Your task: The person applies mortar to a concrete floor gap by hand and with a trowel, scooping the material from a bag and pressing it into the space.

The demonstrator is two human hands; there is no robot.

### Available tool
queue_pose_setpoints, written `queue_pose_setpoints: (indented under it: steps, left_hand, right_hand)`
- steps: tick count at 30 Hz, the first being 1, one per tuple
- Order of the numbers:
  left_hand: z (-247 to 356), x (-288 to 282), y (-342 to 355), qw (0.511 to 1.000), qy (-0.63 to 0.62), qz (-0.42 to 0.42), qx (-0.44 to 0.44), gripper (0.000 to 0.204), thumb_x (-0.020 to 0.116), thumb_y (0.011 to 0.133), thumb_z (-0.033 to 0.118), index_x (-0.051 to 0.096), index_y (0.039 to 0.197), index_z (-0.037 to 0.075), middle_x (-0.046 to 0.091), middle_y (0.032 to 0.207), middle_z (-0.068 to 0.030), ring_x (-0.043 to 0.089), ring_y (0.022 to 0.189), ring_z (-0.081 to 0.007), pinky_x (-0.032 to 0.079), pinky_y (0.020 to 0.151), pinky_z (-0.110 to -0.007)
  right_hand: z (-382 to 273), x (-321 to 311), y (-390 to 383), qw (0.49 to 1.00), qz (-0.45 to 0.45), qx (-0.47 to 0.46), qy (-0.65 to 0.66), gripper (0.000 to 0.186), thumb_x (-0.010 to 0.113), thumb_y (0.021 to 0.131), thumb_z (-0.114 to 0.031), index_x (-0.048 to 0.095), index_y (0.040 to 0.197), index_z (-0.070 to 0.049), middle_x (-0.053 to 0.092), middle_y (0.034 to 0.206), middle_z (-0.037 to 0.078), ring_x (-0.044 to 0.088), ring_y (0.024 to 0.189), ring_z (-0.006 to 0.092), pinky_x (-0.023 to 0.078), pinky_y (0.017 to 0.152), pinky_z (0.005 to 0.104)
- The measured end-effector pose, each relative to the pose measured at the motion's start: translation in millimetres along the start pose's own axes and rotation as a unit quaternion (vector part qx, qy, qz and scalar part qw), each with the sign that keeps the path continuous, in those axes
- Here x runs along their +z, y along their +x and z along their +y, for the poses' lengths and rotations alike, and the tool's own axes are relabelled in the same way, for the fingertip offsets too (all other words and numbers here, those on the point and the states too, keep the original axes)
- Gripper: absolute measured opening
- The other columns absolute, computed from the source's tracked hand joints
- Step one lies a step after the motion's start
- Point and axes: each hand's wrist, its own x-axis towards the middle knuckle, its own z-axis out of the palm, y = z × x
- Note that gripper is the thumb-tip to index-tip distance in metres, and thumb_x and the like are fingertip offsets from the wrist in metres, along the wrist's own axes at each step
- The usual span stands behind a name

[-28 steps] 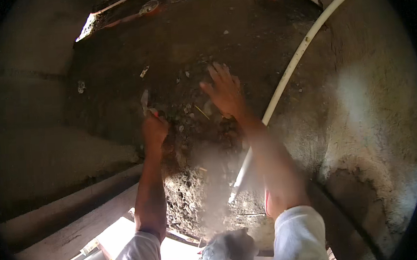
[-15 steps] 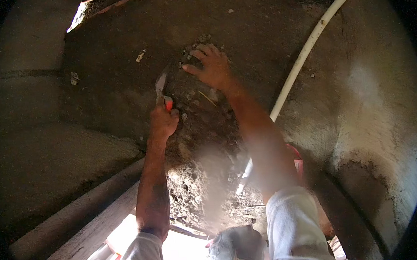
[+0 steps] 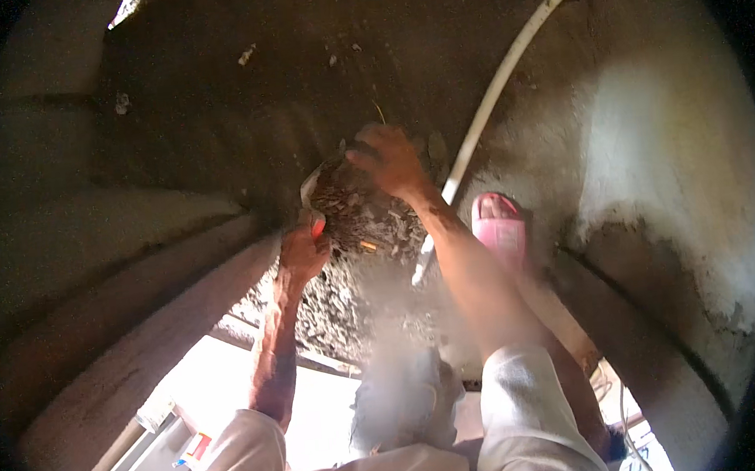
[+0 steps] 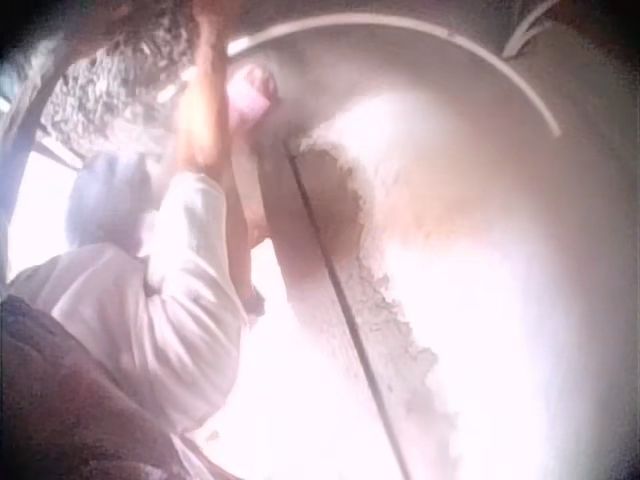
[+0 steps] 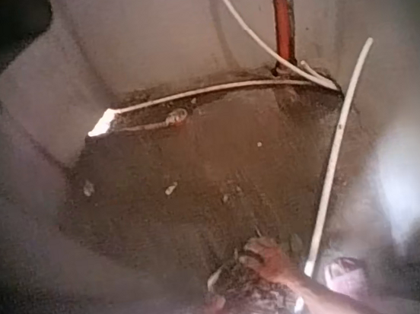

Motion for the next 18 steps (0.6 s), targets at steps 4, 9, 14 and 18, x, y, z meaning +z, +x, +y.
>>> queue_pose_setpoints:
  steps: [4, 9, 14, 18]
  left_hand:
    - [-20.3, 5.2, -47.7, 0.998, 0.059, -0.006, -0.010, 0.042, 0.060, 0.077, 0.014, 0.048, 0.116, 0.004, 0.063, 0.076, -0.0266, 0.062, 0.067, -0.0461, 0.050, 0.060, -0.054]
    - [-51.1, -3.8, -127.1, 0.995, 0.059, -0.079, -0.022, 0.040, 0.060, 0.079, 0.017, 0.045, 0.115, 0.010, 0.064, 0.076, -0.0248, 0.063, 0.068, -0.0459, 0.051, 0.062, -0.053]
    - [-53.9, -19.5, -205.5, 0.985, 0.080, -0.117, -0.100, 0.032, 0.060, 0.077, 0.012, 0.049, 0.107, 0.012, 0.064, 0.084, -0.0215, 0.062, 0.074, -0.0452, 0.049, 0.064, -0.055]
    - [-49.5, -27.7, -250.4, 0.987, 0.053, 0.039, -0.143, 0.030, 0.057, 0.079, 0.008, 0.050, 0.108, 0.011, 0.064, 0.090, -0.0216, 0.062, 0.079, -0.0459, 0.051, 0.068, -0.053]
  right_hand:
    - [-24.7, -1.0, -53.4, 0.996, -0.077, 0.045, -0.024, 0.039, 0.067, 0.089, -0.034, 0.063, 0.115, -0.006, 0.059, 0.118, 0.017, 0.054, 0.111, 0.0356, 0.043, 0.098, 0.0441]
    - [-66.8, 25.4, -134.1, 0.996, -0.059, 0.071, 0.006, 0.044, 0.067, 0.087, -0.041, 0.063, 0.112, -0.004, 0.058, 0.121, 0.016, 0.053, 0.113, 0.0351, 0.044, 0.099, 0.0442]
    - [-105.1, 39.5, -209.8, 0.989, -0.110, 0.094, 0.039, 0.038, 0.064, 0.090, -0.032, 0.061, 0.117, -0.005, 0.057, 0.120, 0.015, 0.052, 0.116, 0.0278, 0.046, 0.098, 0.0421]
    - [-118.2, 22.3, -199.0, 0.957, -0.104, 0.194, 0.189, 0.036, 0.058, 0.094, -0.023, 0.056, 0.124, -0.003, 0.053, 0.123, 0.019, 0.051, 0.117, 0.0325, 0.045, 0.095, 0.0441]
